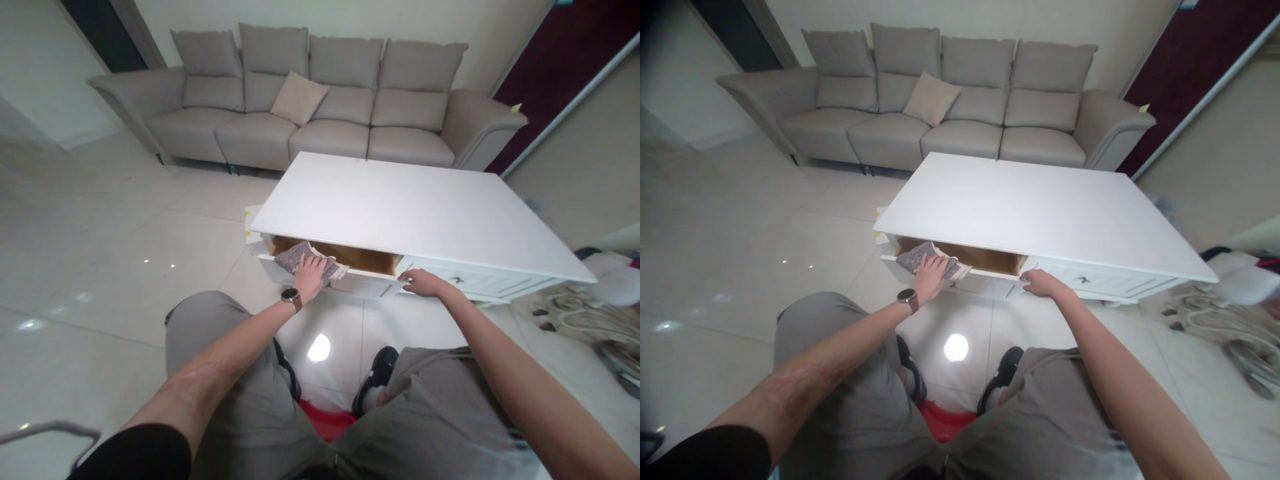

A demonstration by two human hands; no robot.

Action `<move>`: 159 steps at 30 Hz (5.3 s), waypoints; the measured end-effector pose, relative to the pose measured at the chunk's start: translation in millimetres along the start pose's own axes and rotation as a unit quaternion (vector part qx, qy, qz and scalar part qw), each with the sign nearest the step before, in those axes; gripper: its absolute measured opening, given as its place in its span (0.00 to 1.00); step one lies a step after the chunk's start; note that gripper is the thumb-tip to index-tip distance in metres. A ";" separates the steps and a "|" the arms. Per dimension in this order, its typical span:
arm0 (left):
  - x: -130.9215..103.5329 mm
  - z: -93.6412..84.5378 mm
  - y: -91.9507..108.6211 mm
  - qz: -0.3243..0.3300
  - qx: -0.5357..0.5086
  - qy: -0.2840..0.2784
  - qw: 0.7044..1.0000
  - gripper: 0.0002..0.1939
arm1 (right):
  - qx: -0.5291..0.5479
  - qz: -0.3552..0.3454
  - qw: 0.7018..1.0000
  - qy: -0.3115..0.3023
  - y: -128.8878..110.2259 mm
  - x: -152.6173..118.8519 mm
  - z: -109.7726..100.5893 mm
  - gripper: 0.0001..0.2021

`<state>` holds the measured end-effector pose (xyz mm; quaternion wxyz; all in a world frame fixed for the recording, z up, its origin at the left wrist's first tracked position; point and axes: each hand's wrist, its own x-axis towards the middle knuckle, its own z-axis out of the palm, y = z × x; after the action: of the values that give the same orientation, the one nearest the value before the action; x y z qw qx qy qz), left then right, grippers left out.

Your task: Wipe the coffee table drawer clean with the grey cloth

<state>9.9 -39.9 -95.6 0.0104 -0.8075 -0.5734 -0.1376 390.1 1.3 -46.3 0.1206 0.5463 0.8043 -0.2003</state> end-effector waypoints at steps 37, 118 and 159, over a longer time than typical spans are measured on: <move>-14.6 -20.3 -86.6 -0.126 -0.064 -0.018 0.990 0.33 | 0.105 -0.050 0.993 0.022 -22.9 21.0 -23.5 0.23; 45.6 -52.4 -180.0 0.053 0.050 -0.134 0.988 0.61 | -0.151 -0.028 0.967 0.203 -1.1 44.2 -1.6 0.56; 89.5 -44.5 -139.8 -0.116 0.042 -0.087 0.988 0.38 | -0.138 0.095 0.925 0.342 -33.7 90.7 1.3 0.24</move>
<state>-102.0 82.8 -51.5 -0.0222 -0.7432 -0.6673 -0.0427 324.9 65.2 -78.6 -0.0689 0.6334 0.7607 0.1240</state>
